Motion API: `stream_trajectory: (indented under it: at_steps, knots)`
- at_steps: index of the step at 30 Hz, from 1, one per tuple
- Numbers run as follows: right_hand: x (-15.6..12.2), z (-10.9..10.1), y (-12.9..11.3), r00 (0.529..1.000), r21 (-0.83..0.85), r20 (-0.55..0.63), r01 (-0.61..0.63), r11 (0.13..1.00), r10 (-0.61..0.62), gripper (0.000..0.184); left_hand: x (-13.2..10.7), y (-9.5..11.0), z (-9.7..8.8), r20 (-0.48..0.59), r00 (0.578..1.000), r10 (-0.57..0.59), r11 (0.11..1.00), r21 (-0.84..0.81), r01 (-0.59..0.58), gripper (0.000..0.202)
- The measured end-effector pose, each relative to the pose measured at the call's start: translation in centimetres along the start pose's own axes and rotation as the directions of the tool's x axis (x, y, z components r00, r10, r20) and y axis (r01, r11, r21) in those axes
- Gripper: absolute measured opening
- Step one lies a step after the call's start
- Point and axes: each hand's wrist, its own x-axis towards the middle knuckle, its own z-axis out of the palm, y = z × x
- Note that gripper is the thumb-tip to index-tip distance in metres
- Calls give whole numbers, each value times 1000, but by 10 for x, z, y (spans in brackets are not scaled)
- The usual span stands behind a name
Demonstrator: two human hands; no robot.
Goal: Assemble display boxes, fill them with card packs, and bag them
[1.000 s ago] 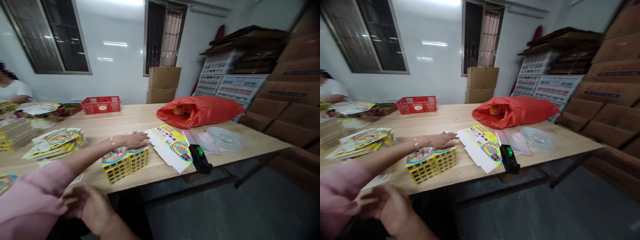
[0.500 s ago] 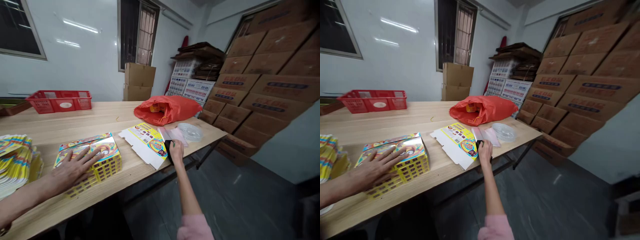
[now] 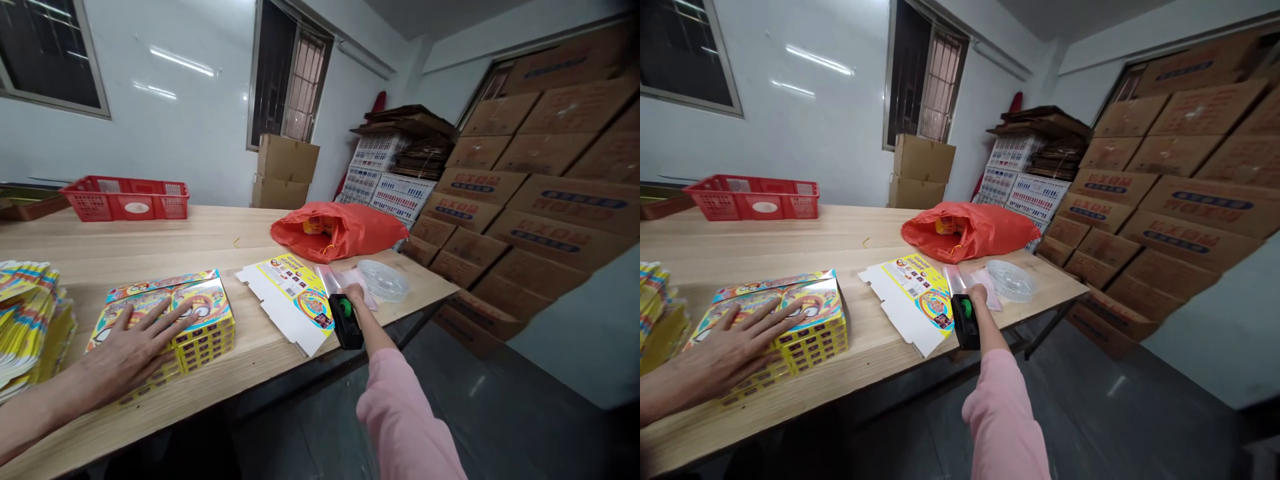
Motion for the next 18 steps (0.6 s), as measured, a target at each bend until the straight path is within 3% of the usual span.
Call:
stream_trajectory:
  at_steps: [3,7,13,18]
  knots:
    - [1,-2,-4,999,-39,37,-12,999,13,31,0,3,-3,25,1000,-8,1000,-12,8,55]
    - [5,-9,-17,1000,-88,-17,19,996,-20,29,0,3,-4,39,999,-4,1000,-13,5,53]
    - [10,-19,-38,991,-151,-57,111,982,-121,29,3,4,-10,85,996,-36,999,21,35,52]
    - [-2,-16,-59,967,-206,-64,231,951,-248,29,3,6,-14,39,999,-24,999,-20,25,51]
